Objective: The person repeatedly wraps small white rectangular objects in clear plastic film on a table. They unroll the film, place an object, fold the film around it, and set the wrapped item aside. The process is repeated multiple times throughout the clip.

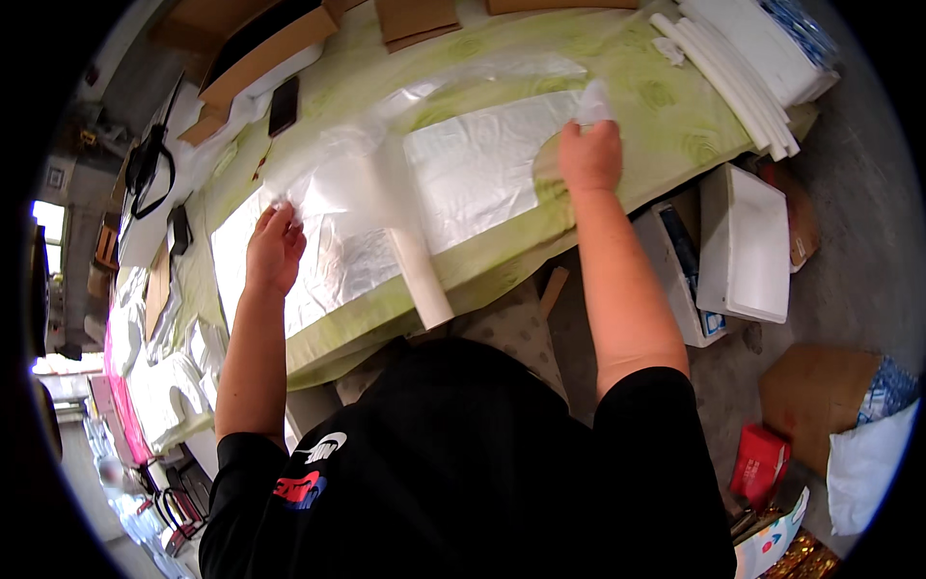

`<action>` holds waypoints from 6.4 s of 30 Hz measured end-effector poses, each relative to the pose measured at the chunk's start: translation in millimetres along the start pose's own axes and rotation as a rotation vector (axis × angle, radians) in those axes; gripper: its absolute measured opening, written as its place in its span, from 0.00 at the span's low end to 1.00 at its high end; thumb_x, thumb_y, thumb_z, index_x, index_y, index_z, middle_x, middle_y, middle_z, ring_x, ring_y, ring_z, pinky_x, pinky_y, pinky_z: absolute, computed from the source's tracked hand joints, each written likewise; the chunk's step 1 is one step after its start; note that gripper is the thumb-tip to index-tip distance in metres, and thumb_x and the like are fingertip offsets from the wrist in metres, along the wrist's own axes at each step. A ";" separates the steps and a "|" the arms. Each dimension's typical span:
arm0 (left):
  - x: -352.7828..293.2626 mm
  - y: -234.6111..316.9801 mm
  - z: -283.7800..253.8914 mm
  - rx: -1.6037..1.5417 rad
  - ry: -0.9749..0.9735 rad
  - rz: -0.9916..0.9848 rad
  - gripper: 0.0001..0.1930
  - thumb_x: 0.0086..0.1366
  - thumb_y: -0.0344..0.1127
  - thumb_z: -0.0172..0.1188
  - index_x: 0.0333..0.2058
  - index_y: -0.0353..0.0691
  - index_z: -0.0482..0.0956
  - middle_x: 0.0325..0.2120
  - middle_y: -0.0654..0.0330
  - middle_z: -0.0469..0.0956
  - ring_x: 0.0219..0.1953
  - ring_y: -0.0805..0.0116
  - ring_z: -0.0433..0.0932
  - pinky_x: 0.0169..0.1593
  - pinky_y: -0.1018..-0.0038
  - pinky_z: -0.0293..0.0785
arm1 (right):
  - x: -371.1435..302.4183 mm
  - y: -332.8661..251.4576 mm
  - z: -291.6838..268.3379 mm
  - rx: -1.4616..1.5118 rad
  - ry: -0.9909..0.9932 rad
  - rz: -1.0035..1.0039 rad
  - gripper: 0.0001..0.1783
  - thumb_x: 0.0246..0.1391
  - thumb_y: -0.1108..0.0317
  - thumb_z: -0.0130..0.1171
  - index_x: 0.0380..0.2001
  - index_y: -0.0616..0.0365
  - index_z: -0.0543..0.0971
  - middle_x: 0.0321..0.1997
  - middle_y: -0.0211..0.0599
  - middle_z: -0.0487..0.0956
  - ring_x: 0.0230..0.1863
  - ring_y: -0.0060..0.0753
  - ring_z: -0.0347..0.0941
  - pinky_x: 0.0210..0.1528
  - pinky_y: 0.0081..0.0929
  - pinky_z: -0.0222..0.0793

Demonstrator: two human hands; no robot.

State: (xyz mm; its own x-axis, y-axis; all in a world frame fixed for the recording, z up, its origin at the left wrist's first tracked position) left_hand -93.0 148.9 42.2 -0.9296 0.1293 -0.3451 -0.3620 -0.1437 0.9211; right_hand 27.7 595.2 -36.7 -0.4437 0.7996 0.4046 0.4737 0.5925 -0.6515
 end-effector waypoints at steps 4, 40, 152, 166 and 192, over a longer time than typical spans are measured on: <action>-1.7 -17.1 -62.8 0.291 0.148 -0.018 0.18 0.69 0.38 0.66 0.55 0.47 0.75 0.37 0.71 0.80 0.37 0.80 0.76 0.39 0.78 0.73 | 0.0 0.9 -4.1 0.177 -0.028 0.072 0.21 0.56 0.59 0.61 0.51 0.57 0.79 0.39 0.46 0.84 0.42 0.54 0.81 0.47 0.46 0.75; -20.3 -41.0 252.4 1.274 -0.913 0.443 0.26 0.58 0.45 0.74 0.52 0.38 0.81 0.45 0.56 0.83 0.46 0.62 0.82 0.52 0.68 0.78 | -12.9 -3.2 -7.2 0.332 -0.115 -0.099 0.12 0.60 0.64 0.59 0.44 0.54 0.84 0.37 0.38 0.86 0.37 0.36 0.82 0.43 0.31 0.76; -32.1 -75.3 33.7 1.310 -0.220 0.627 0.40 0.65 0.33 0.56 0.75 0.44 0.51 0.69 0.46 0.65 0.75 0.47 0.55 0.77 0.50 0.45 | -122.5 -121.9 -34.7 0.570 -0.696 -0.967 0.23 0.52 0.68 0.68 0.53 0.55 0.80 0.58 0.42 0.79 0.62 0.56 0.70 0.68 0.49 0.65; -32.5 -55.4 6.0 1.081 -0.295 0.984 0.15 0.64 0.38 0.65 0.49 0.44 0.84 0.68 0.46 0.67 0.71 0.34 0.61 0.73 0.51 0.59 | -155.8 -174.9 4.8 0.128 -0.571 -0.930 0.24 0.55 0.58 0.67 0.56 0.45 0.81 0.71 0.49 0.65 0.74 0.65 0.52 0.73 0.68 0.46; -41.6 -55.4 -5.1 0.979 -0.269 0.911 0.19 0.60 0.36 0.66 0.51 0.47 0.83 0.70 0.47 0.64 0.71 0.36 0.61 0.70 0.53 0.65 | 45.3 -86.9 59.2 -0.272 -0.319 -0.561 0.42 0.54 0.38 0.65 0.71 0.33 0.68 0.81 0.51 0.48 0.80 0.60 0.43 0.74 0.67 0.49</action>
State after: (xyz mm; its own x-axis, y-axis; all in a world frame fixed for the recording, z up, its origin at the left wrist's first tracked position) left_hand -34.6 146.5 4.6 -0.7276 0.5646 0.3895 0.6680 0.4540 0.5896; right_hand -78.6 574.2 0.3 -0.8588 0.3226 0.3979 0.2625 0.9442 -0.1989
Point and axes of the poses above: each hand's wrist, its own x-axis towards the middle knuckle, its own z-axis out of the palm, y = z × x, the point moved 1 cm from there along x, towards the middle knuckle
